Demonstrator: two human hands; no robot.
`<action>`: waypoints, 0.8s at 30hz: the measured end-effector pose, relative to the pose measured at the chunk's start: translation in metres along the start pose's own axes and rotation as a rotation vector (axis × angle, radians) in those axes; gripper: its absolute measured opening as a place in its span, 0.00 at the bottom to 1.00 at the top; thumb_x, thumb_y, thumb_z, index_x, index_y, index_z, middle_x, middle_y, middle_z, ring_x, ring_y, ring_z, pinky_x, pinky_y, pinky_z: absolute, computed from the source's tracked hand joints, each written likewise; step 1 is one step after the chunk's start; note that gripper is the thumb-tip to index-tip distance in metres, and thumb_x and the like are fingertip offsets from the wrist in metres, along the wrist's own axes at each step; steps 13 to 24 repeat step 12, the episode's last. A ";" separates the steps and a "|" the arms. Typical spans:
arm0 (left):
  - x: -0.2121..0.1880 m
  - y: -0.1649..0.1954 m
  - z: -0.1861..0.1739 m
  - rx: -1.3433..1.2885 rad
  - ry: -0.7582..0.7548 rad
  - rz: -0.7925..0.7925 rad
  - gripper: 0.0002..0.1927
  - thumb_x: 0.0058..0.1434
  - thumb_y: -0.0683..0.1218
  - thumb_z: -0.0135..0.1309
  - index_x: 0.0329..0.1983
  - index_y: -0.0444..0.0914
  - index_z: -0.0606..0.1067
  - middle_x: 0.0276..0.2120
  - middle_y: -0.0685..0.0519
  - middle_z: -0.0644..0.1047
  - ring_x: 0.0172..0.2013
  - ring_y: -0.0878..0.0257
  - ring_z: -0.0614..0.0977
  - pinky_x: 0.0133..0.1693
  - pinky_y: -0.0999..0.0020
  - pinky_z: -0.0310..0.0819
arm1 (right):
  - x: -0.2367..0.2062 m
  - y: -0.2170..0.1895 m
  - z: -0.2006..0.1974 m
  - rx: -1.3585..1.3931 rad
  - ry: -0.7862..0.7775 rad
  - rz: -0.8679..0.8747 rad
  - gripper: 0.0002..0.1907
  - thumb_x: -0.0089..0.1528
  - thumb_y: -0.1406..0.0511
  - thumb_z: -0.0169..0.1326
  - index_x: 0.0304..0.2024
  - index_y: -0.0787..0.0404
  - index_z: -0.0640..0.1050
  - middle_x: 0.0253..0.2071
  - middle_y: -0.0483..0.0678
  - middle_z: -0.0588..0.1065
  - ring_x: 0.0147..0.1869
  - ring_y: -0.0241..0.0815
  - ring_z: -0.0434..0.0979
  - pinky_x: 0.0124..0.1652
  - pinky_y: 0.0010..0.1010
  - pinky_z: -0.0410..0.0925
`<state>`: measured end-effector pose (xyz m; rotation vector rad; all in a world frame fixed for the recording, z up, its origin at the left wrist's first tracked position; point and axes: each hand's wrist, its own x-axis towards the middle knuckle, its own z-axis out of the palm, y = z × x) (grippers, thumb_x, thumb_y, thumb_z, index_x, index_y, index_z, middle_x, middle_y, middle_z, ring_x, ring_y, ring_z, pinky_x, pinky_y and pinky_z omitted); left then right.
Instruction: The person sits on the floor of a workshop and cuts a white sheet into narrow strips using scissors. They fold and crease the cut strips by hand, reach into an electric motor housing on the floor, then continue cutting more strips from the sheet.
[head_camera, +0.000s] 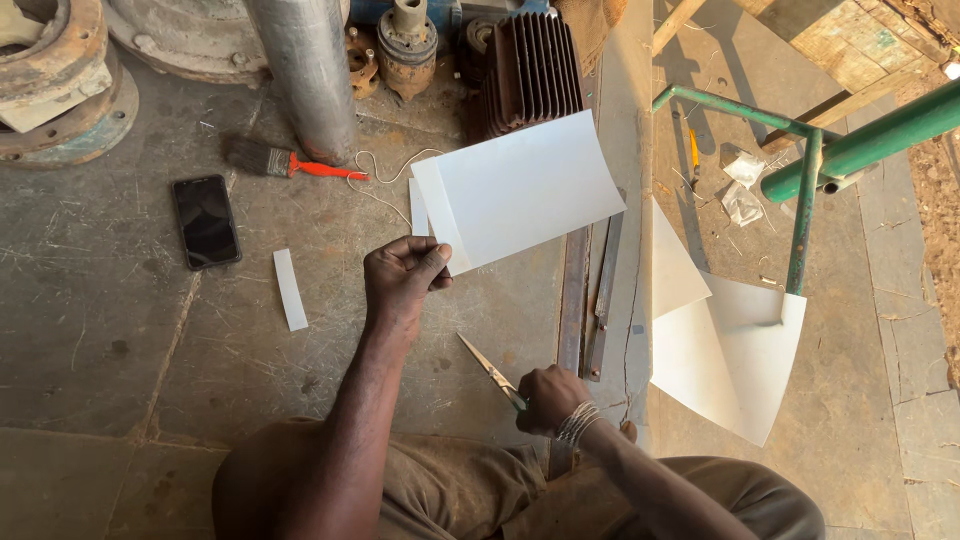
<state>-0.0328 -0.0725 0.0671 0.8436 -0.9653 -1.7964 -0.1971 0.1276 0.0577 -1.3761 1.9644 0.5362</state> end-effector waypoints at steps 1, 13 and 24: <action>0.000 0.003 -0.002 -0.009 0.006 0.013 0.07 0.60 0.40 0.65 0.38 0.31 0.81 0.25 0.52 0.81 0.24 0.68 0.81 0.29 0.73 0.79 | -0.001 0.007 -0.004 0.150 0.002 -0.051 0.09 0.56 0.65 0.57 0.38 0.57 0.82 0.33 0.54 0.82 0.36 0.48 0.84 0.38 0.35 0.76; 0.002 0.007 -0.004 -0.021 0.065 0.059 0.08 0.61 0.40 0.65 0.40 0.32 0.80 0.28 0.51 0.82 0.27 0.66 0.83 0.29 0.70 0.82 | 0.010 0.063 0.007 1.313 -0.188 -0.875 0.22 0.51 0.73 0.73 0.45 0.71 0.79 0.37 0.54 0.83 0.41 0.43 0.86 0.41 0.31 0.79; 0.002 0.007 -0.004 -0.021 0.065 0.059 0.08 0.61 0.40 0.65 0.40 0.32 0.80 0.28 0.51 0.82 0.27 0.66 0.83 0.29 0.70 0.82 | 0.010 0.063 0.007 1.313 -0.188 -0.875 0.22 0.51 0.73 0.73 0.45 0.71 0.79 0.37 0.54 0.83 0.41 0.43 0.86 0.41 0.31 0.79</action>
